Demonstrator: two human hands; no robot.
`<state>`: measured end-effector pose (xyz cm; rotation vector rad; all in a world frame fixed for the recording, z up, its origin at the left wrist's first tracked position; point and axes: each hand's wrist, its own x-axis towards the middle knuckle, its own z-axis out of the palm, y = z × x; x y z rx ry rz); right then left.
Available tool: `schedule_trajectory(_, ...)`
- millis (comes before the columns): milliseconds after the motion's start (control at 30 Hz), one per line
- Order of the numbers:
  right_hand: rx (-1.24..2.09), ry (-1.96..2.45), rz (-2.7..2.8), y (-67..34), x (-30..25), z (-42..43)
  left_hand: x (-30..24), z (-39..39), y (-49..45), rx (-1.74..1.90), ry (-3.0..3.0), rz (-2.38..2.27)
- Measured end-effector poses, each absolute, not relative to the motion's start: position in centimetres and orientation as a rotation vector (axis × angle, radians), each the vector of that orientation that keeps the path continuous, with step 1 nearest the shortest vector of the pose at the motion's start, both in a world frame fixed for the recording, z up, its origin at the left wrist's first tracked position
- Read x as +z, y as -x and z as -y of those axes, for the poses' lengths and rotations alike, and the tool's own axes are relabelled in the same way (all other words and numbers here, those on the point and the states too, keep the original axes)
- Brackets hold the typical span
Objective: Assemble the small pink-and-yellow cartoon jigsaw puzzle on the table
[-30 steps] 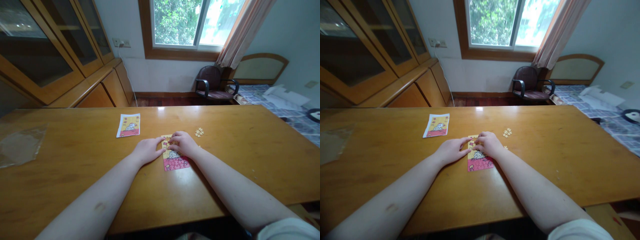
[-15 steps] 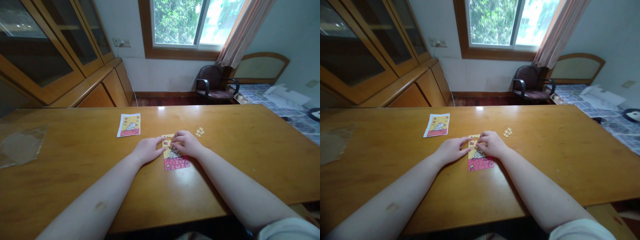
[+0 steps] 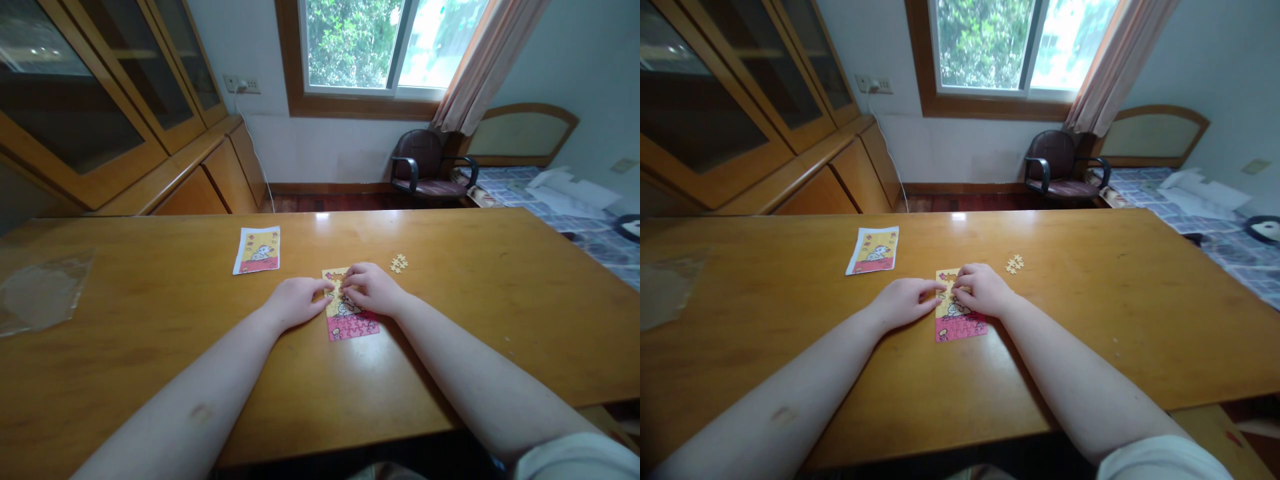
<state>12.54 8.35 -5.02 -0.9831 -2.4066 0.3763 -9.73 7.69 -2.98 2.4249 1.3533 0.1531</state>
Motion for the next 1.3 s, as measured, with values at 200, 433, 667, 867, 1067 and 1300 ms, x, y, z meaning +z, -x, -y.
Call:
schedule_trajectory(200,0.352,1.019,2.429,-12.3,-5.1,-8.4,-3.0,-7.7,9.7,0.135,-2.417,-1.357)
schedule_trajectory(433,0.078,1.849,2.338,-14.5,-1.9,-8.6,-2.9,-7.5,9.7,0.147,-2.436,-1.295)
schedule_trajectory(667,0.295,2.509,2.321,-18.6,-0.5,-8.8,-3.3,-7.6,9.8,0.103,-2.450,-1.317)
schedule_trajectory(867,0.390,2.483,2.353,-17.8,-1.0,-8.5,-3.1,-7.7,9.8,0.143,-2.430,-1.339)
schedule_trajectory(1067,0.452,2.409,2.456,-17.1,-0.7,-8.3,-3.1,-7.7,9.8,0.141,-2.416,-1.341)
schedule_trajectory(1300,0.596,2.252,2.505,-16.6,0.0,-8.1,-3.4,-7.8,9.9,0.173,-2.414,-1.344)
